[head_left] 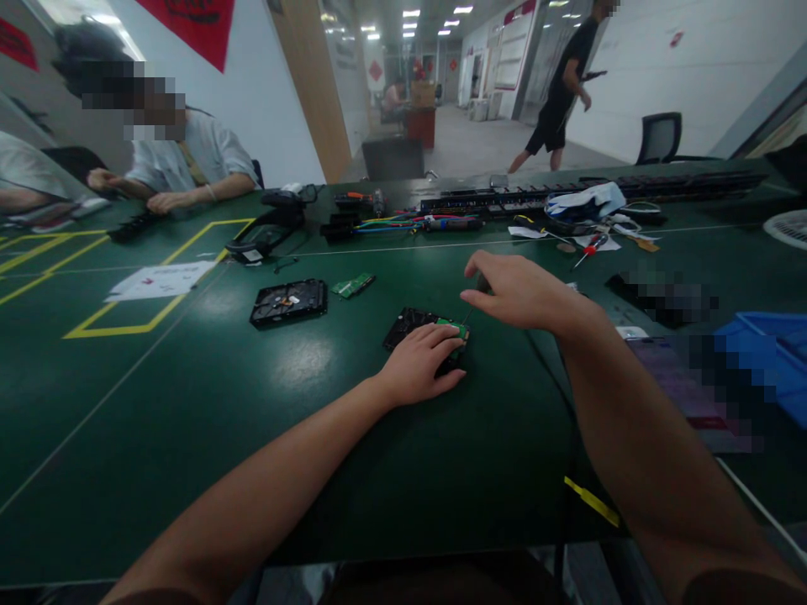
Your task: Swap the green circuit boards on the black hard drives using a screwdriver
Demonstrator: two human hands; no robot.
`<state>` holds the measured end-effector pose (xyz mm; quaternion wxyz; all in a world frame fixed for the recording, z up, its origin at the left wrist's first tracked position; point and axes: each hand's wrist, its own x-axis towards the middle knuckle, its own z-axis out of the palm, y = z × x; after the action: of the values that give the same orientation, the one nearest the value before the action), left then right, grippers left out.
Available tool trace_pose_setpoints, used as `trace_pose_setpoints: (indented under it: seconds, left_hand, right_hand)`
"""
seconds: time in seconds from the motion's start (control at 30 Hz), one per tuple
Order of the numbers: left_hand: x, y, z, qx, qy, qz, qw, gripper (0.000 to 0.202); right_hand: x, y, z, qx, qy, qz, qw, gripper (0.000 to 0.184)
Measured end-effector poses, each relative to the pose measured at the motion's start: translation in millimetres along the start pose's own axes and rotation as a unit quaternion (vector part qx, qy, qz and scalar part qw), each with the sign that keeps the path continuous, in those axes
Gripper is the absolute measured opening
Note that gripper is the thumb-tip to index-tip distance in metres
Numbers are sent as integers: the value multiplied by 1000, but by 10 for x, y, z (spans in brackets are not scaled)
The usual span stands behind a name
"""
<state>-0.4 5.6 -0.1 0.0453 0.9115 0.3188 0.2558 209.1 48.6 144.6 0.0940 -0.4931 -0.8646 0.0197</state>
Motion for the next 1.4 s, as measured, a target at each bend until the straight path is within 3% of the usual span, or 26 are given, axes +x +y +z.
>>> trace_pose_setpoints:
  seconds: [0.13, 0.4, 0.73, 0.93, 1.4]
  left_hand:
    - [-5, 6, -9, -3, 1, -2, 1000, 48]
    - [-5, 2, -12, -4, -2, -3, 1000, 50]
    - [-2, -1, 2, 0, 1, -1, 1000, 50]
    - [-1, 7, -5, -5, -1, -4, 1000, 49]
    - [4, 10, 0, -2, 3, 3, 1000, 50]
  right_hand:
    - [-6, -28, -14, -28, 3, 52, 998, 38]
    - [12, -14, 11, 45, -8, -25, 999, 37]
    - [10, -41, 7, -28, 13, 46, 998, 35]
    - [14, -22, 6, 1, 7, -2, 1000, 27]
    - [5, -60, -8, -72, 12, 45, 996, 29]
